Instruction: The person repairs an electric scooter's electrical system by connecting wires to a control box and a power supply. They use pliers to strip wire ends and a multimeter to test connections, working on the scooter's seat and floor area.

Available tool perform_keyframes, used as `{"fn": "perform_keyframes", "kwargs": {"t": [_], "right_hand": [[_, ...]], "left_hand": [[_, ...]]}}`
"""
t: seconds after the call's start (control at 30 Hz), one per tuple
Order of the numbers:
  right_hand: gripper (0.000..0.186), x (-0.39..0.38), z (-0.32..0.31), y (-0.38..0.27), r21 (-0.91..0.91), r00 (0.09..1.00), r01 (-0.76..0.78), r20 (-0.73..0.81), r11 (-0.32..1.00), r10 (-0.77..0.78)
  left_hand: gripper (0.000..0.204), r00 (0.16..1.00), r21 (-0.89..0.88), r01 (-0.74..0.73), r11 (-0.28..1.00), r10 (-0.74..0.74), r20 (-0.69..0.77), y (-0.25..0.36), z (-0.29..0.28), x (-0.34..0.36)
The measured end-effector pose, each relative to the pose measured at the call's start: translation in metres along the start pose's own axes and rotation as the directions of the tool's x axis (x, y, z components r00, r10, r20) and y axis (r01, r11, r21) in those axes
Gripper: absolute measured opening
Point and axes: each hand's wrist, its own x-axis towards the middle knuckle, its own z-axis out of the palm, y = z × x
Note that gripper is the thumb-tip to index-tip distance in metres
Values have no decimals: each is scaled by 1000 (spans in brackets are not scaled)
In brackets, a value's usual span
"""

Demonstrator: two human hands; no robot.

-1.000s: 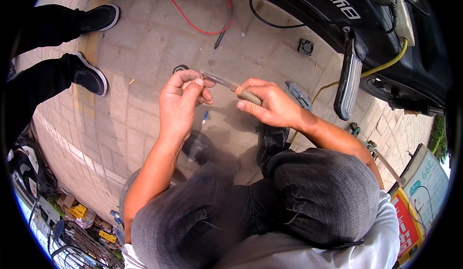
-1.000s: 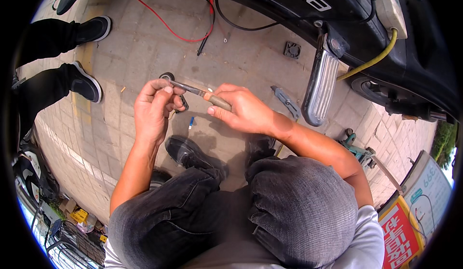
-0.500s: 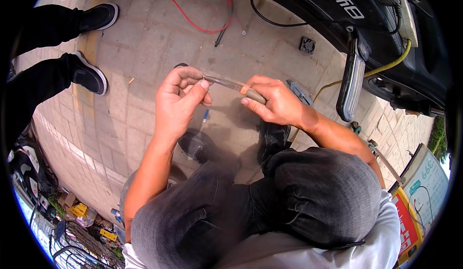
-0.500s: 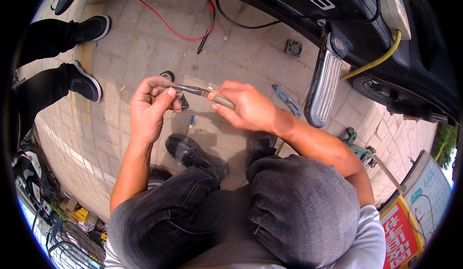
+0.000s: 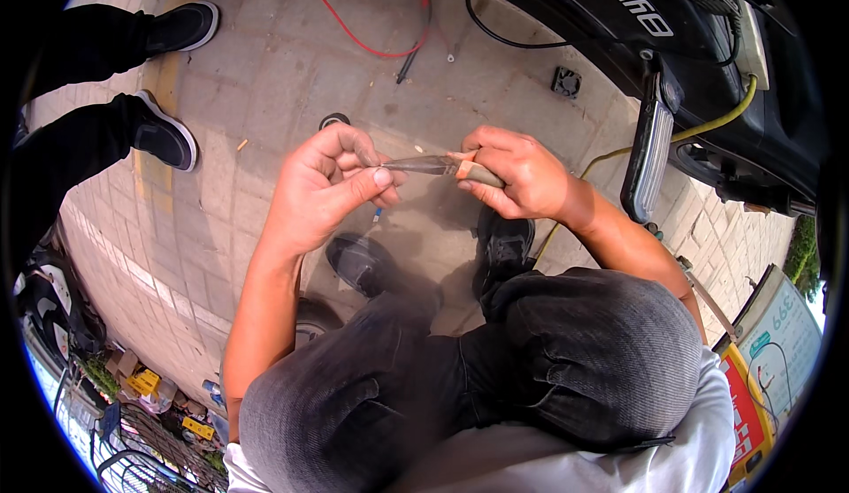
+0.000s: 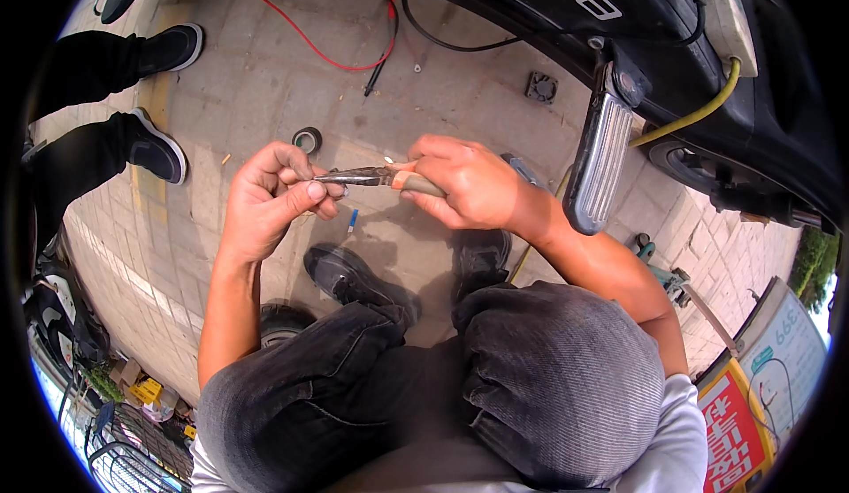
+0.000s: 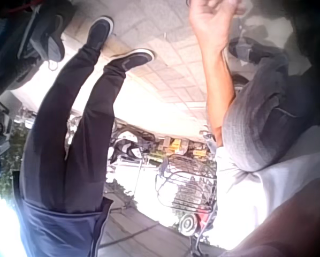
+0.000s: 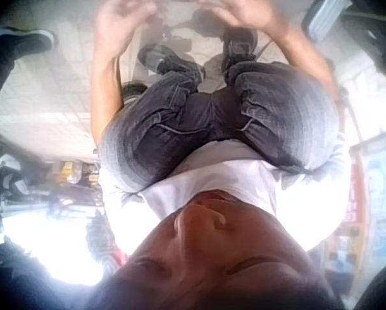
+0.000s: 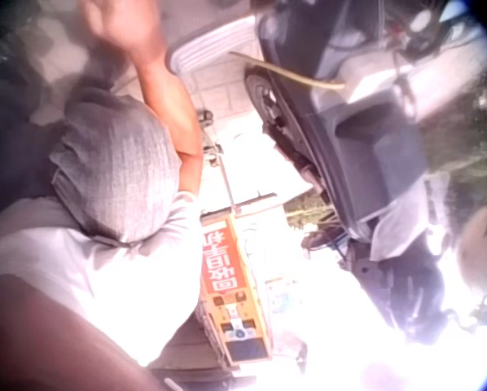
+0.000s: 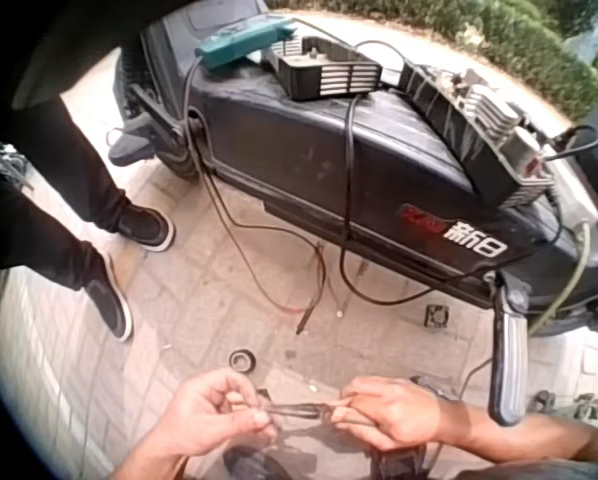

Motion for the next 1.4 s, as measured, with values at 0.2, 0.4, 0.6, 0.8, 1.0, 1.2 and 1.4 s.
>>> {"fn": "perform_keyframes", "kwargs": {"t": [0.2, 0.4, 0.6, 0.8, 1.0, 1.2, 1.4], "right_hand": [[14, -1, 0, -1, 40, 1000, 20, -7, 999, -19], [13, 0, 0, -1, 41, 1000, 16, -5, 999, -16], [19, 0, -3, -8, 83, 998, -50, 34, 995, 48], [20, -4, 6, -11, 257, 996, -91, 8, 962, 92], [19, -1, 14, -15, 529, 976, -215, 104, 821, 189], [23, -3, 17, -16, 583, 958, -257, 50, 770, 282], [24, -5, 17, -13, 392, 957, -266, -2, 881, 290]], "left_hand": [[16, 999, -27, -36, 999, 36, -2, -2, 0, 0], [15, 999, 6, -38, 999, 38, -1, 0, 0, 0], [9, 998, 197, -59, 979, 53, 35, 8, 1, -5], [12, 974, 382, -225, 896, 211, 79, 8, 6, -4], [14, 904, 218, -420, 881, 427, 18, -17, 7, 1], [14, 913, -160, -381, 911, 344, -219, -19, 19, 3], [24, 942, -339, -175, 924, 58, -329, -14, 19, 6]]}}
